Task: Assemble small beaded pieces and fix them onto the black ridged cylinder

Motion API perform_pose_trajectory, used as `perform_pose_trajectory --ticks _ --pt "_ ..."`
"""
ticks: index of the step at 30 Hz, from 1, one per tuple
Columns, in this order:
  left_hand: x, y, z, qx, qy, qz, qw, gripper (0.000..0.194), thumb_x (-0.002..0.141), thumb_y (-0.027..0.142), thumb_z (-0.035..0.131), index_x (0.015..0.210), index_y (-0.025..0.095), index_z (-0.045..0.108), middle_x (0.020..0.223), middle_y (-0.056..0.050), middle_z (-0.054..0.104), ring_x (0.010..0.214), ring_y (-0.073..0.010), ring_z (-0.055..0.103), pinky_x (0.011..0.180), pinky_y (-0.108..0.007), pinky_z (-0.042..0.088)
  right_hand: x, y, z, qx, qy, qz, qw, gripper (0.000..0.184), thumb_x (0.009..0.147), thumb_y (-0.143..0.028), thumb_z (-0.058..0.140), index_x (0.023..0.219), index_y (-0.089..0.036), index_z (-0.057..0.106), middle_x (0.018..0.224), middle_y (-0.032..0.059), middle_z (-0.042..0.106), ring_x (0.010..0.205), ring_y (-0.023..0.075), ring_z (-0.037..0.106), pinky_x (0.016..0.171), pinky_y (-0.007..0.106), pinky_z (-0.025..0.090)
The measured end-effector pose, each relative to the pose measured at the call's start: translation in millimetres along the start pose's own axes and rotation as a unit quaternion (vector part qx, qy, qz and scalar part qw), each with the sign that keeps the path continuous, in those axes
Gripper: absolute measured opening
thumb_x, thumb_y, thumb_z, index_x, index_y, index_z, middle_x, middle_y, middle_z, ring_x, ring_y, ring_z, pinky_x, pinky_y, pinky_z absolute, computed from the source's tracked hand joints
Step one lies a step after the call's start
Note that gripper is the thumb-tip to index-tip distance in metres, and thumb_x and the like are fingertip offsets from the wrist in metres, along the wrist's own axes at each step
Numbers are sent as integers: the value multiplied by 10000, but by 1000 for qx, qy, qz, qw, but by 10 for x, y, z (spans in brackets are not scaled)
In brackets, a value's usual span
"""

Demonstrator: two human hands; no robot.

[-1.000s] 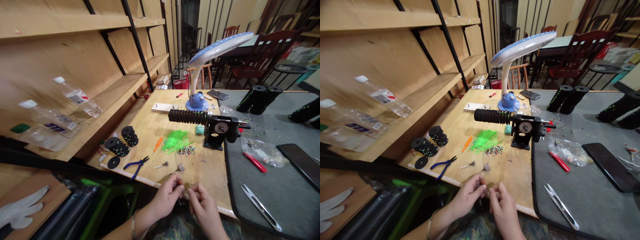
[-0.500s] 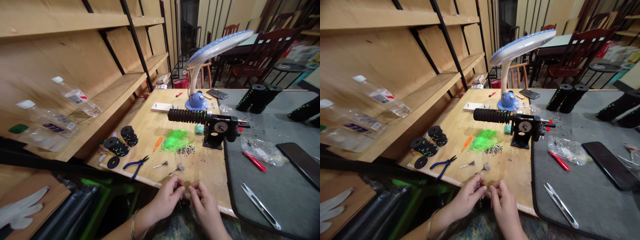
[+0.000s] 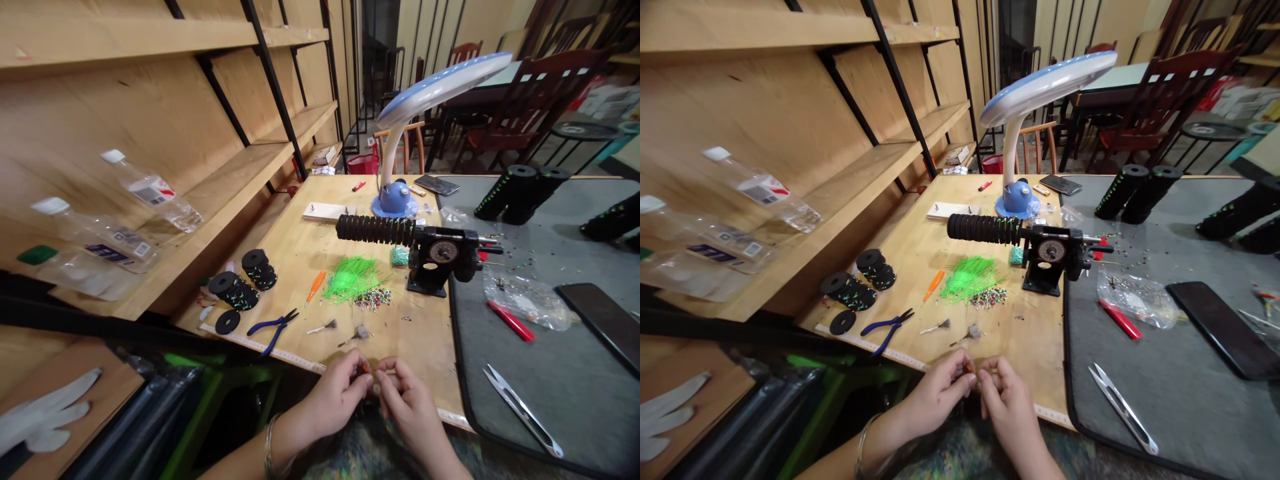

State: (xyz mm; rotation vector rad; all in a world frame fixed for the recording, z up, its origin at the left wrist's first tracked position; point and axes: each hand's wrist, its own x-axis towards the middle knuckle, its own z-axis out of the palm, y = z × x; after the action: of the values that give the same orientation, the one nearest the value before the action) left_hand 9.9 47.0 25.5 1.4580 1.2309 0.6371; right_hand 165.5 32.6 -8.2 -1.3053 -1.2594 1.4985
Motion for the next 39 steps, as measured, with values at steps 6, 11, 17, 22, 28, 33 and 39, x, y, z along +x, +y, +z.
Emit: perform_pose_trajectory --ticks 6,11,17,22,28,33,39 --pt "26 -2 7 -82 -20 -10 996 78 862 228 509 809 191 466 691 29 484 650 -137 470 634 -260 385 11 -26 -3 59 -14 43 997 459 817 -654 528 843 -195 523 381 -101 451 331 81 328 385 194 239" --pt "33 -3 36 -102 -16 -10 995 86 878 238 483 812 192 452 668 37 474 635 -132 459 633 -257 383 30 -29 -1 83 -3 59 995 474 773 -672 567 805 -203 512 358 -111 431 317 71 296 371 182 211" --pt "-8 16 39 37 -1 33 999 63 867 190 500 806 184 510 761 2 528 729 -155 480 681 -266 380 68 0 -13 125 12 113 986 482 707 -679 613 747 -220 471 286 -144 354 258 50 219 321 163 151" --pt "4 57 13 41 -30 44 998 50 870 180 496 829 184 523 781 3 542 736 -150 488 687 -262 382 78 -18 -38 175 24 127 976 445 738 -642 608 775 -220 472 272 -146 362 232 42 187 307 158 113" --pt "-2 62 -15 -73 -85 30 993 179 800 239 637 893 183 495 790 16 502 710 -130 458 662 -255 380 45 -105 -45 150 19 96 984 482 745 -689 567 782 -223 452 278 -145 366 250 46 208 318 155 145" --pt "17 -3 38 -155 -81 9 985 552 589 256 850 958 191 445 727 54 468 641 -103 429 619 -240 363 18 -93 -31 119 3 70 990 495 780 -717 498 801 -227 435 301 -150 362 265 52 217 329 156 170" --pt "59 -4 91 -156 0 -23 987 162 802 283 635 853 169 532 793 -3 525 726 -133 521 675 -254 417 1 -20 3 122 15 48 991 459 825 -688 469 829 -233 415 316 -161 333 277 61 219 334 159 164"
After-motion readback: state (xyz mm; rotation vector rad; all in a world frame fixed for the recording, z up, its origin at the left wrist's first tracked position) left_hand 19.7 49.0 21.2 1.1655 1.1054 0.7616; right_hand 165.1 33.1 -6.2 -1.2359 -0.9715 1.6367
